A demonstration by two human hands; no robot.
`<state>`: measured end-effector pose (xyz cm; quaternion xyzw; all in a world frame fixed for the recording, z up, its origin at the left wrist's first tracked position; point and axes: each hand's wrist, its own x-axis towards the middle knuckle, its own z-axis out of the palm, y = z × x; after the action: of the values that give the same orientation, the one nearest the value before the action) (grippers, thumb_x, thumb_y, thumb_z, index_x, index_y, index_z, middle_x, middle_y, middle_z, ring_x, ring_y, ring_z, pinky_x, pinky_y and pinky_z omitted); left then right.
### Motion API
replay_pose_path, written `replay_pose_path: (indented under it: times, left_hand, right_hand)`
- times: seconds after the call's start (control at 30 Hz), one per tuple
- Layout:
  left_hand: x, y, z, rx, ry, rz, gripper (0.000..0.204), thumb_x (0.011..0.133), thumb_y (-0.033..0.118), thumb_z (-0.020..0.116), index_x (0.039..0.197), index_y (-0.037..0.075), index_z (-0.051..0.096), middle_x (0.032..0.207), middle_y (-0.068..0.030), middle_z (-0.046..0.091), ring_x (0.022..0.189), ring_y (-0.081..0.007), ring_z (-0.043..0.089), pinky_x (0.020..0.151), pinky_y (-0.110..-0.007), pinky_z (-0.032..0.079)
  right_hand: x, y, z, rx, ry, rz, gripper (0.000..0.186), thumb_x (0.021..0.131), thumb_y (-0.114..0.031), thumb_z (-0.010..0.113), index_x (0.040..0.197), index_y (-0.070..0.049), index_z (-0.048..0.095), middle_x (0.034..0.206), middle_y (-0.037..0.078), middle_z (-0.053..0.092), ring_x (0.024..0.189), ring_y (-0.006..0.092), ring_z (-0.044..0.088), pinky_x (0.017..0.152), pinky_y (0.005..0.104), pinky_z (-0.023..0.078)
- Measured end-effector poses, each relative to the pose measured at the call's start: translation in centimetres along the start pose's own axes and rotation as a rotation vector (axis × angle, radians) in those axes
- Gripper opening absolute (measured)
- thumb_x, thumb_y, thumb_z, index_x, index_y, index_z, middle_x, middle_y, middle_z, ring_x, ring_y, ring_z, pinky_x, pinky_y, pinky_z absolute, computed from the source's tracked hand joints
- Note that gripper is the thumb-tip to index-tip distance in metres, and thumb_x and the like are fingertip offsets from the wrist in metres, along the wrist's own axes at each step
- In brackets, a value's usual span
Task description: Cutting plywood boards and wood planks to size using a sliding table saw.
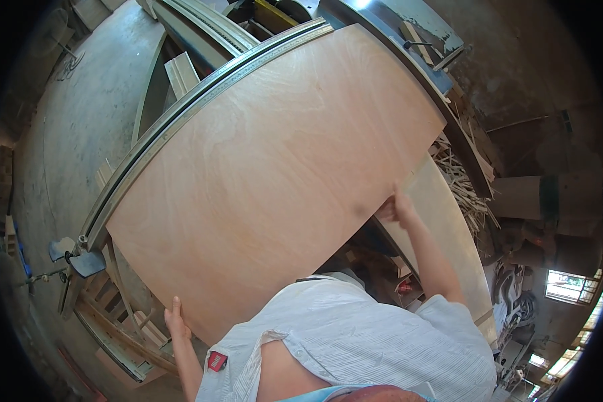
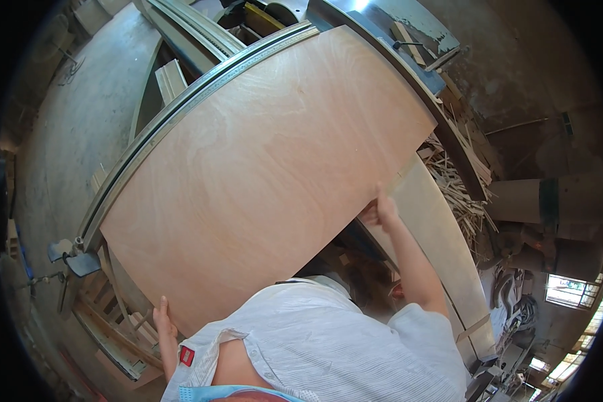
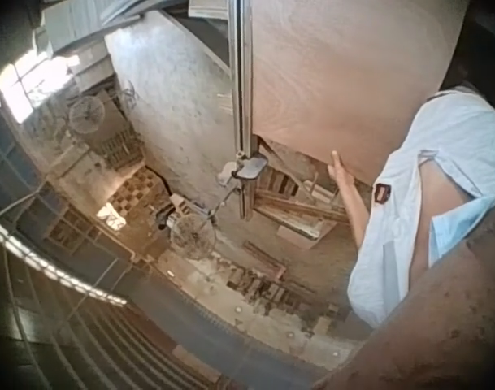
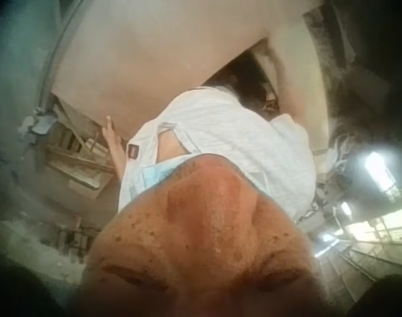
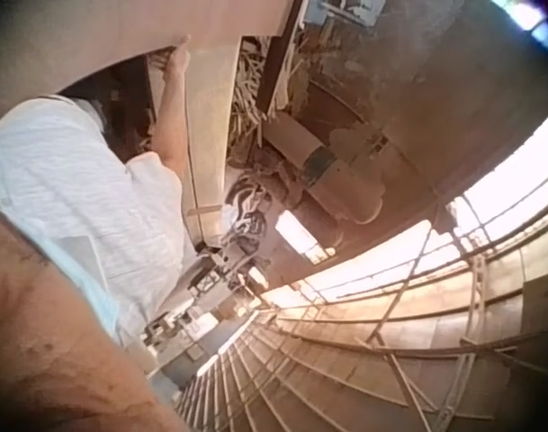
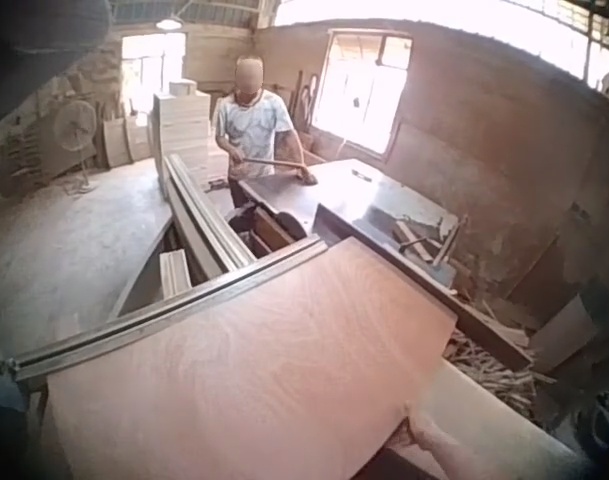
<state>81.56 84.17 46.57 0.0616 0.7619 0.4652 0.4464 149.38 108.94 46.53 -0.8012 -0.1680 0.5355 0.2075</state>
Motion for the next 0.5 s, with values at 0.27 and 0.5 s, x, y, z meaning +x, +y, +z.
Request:
replay_pose_path:
  times: [0.27, 0.5]
  left_hand:
    - [0.6, 0.4, 0.6, -0.058, -0.009, -0.046, 0.048, 0.093, 0.026, 0.074, 0.128, 0.0, 0.053, 0.126, -0.0114, 0.063, 0.115, -0.0255, 0.062, 0.097, -0.041, 0.052]
    - [2.7, -1.1, -0.9, -0.091, -0.06, -0.075, 0.051, 0.094, 0.027, 0.072, 0.132, 0.0, 0.051, 0.126, -0.0126, 0.064, 0.114, -0.0283, 0.062, 0.096, -0.042, 0.052]
  right_hand:
    - [7.6, -4.6, -4.6, -0.108, -0.121, -0.063, 0.095, 0.094, -0.079, 0.025, 0.093, 0.007, 0.065, 0.071, 0.02, 0.068, 0.051, 0.0274, 0.064, 0.041, 0.0325, 0.05]
    - [7.8, -4.9, -5.0, -0.102, -0.212, -0.115, 0.101, 0.091, -0.082, 0.026, 0.105, 0.012, 0.062, 0.076, 0.024, 0.067, 0.056, 0.0343, 0.067, 0.047, 0.0418, 0.057]
